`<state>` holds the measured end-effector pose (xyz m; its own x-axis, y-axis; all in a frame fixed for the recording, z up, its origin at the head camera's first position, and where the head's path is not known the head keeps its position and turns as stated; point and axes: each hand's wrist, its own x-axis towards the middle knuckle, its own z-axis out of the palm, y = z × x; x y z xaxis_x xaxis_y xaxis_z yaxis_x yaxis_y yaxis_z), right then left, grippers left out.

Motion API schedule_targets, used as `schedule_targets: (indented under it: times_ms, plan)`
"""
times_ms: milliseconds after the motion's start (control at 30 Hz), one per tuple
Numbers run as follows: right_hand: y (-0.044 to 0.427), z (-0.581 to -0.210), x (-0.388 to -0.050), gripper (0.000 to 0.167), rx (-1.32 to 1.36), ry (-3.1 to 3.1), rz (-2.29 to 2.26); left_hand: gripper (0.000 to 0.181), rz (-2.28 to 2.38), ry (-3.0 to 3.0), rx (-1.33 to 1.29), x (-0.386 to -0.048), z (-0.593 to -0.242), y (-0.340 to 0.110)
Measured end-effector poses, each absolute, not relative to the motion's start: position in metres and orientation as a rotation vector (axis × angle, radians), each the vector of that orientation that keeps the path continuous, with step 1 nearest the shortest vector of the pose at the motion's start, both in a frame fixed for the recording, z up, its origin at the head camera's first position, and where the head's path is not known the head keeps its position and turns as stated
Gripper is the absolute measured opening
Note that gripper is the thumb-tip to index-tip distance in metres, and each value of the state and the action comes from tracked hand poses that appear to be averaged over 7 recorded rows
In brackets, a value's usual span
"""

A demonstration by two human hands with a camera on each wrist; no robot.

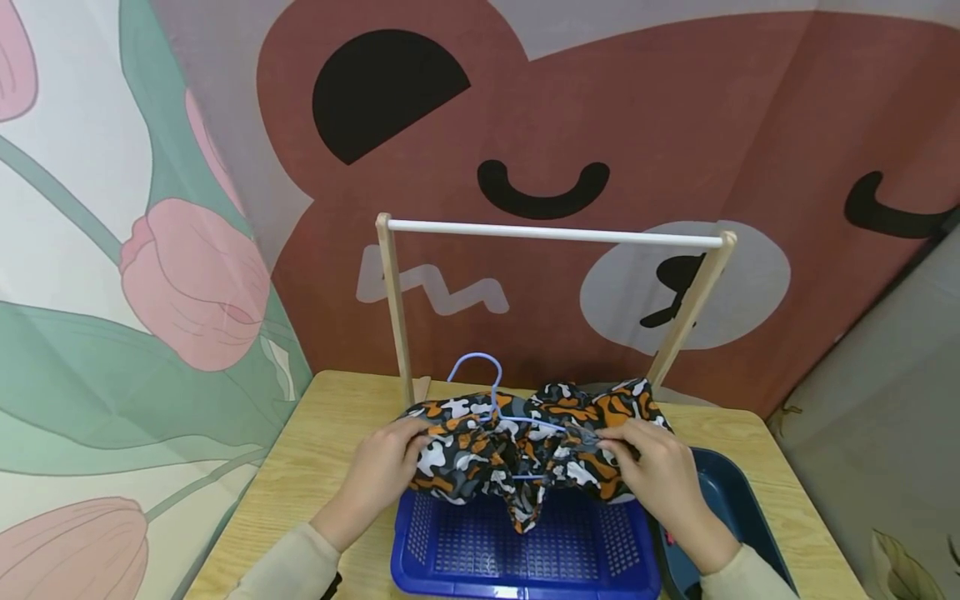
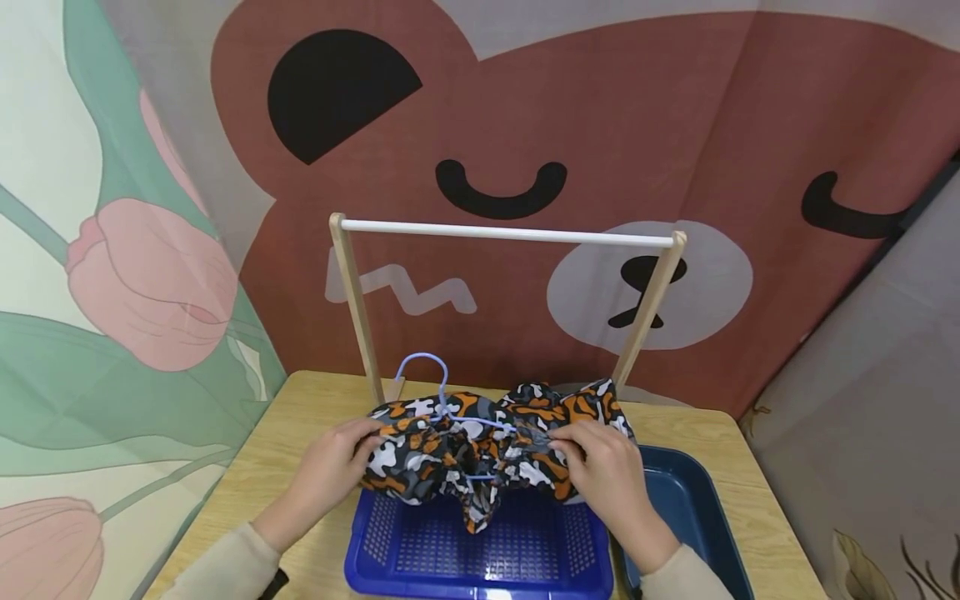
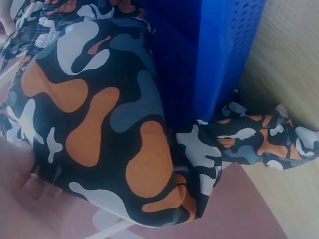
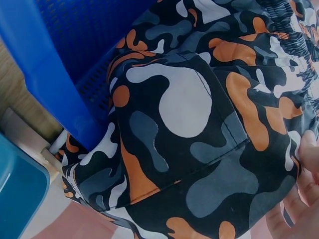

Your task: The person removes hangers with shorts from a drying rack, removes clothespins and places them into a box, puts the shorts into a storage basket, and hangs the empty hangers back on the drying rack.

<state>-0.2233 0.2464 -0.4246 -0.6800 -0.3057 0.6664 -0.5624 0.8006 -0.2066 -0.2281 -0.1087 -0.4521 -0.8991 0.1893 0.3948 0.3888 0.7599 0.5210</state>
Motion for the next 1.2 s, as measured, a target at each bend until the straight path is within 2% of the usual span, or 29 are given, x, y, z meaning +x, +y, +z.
schedule_targets:
  times_ms: [333, 867, 1200]
  plan:
    - [0.255, -0.423, -0.224, 0.024, 0.630, -2.356, 0.512, 0.005, -1.054, -2.686, -0.354, -0.230, -0.456, -0.113]
    - [0.308, -0.424, -0.216, 0.026, 0.460, -2.464, 0.426, 0.007, -1.126, -2.686, -0.288, -0.232, -0.464, -0.121]
    - [0.333, -0.426, -0.209, 0.021, 0.370, -2.531, 0.413, 0.005, -1.184, -2.676, -0.259, -0.231, -0.463, -0.123]
